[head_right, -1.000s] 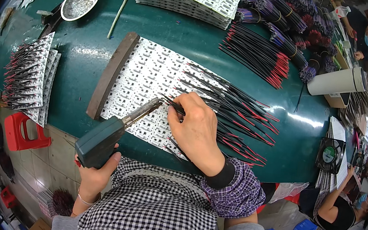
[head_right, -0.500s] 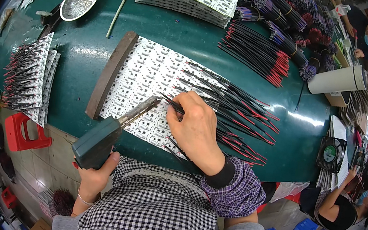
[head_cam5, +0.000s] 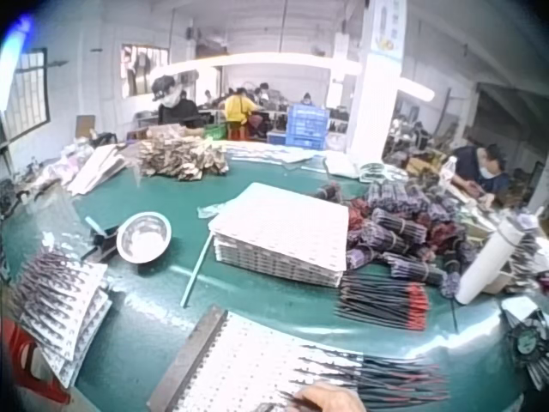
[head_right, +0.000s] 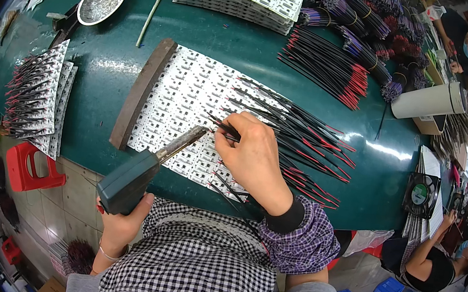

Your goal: The person solders wires onto contact points on circuit board sheets using a soldering iron while holding the wires in place by hand.

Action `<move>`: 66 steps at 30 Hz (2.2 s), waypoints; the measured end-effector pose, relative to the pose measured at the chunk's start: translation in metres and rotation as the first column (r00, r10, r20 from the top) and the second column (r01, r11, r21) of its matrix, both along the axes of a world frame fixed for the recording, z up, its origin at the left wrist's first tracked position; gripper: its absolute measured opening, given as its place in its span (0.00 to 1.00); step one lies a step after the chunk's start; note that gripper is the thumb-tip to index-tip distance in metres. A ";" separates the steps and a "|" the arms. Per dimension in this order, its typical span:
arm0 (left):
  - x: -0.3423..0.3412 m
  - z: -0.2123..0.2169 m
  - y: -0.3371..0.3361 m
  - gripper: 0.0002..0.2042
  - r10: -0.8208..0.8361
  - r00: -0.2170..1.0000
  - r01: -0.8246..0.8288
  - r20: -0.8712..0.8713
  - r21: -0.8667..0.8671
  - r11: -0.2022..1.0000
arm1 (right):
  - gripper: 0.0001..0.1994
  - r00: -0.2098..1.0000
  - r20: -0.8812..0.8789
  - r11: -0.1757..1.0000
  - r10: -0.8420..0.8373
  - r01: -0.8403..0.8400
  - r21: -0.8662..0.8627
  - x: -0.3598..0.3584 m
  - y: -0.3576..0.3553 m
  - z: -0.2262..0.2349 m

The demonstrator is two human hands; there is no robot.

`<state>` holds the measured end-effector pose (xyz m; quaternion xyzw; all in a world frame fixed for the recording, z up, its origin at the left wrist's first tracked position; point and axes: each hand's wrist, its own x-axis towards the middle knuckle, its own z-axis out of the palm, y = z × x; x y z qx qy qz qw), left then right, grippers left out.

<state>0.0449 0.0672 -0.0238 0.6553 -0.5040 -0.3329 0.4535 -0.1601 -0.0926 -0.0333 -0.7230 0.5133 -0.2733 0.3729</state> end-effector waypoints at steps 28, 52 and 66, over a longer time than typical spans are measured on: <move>0.010 -0.003 0.029 0.21 0.014 0.999 -0.010 -0.046 0.076 0.997 | 0.06 0.999 -0.032 0.999 0.000 -0.002 -0.045 0.004 0.027 0.015; 0.003 0.003 0.015 0.05 0.033 0.998 -0.032 0.045 -0.027 0.999 | 0.04 0.995 -0.096 0.990 0.025 -0.038 -0.134 0.007 0.026 0.005; 0.003 0.001 0.016 0.05 0.017 1.000 -0.017 -0.010 -0.028 0.999 | 0.06 0.997 -0.057 0.997 0.059 -0.062 -0.041 0.003 0.013 0.005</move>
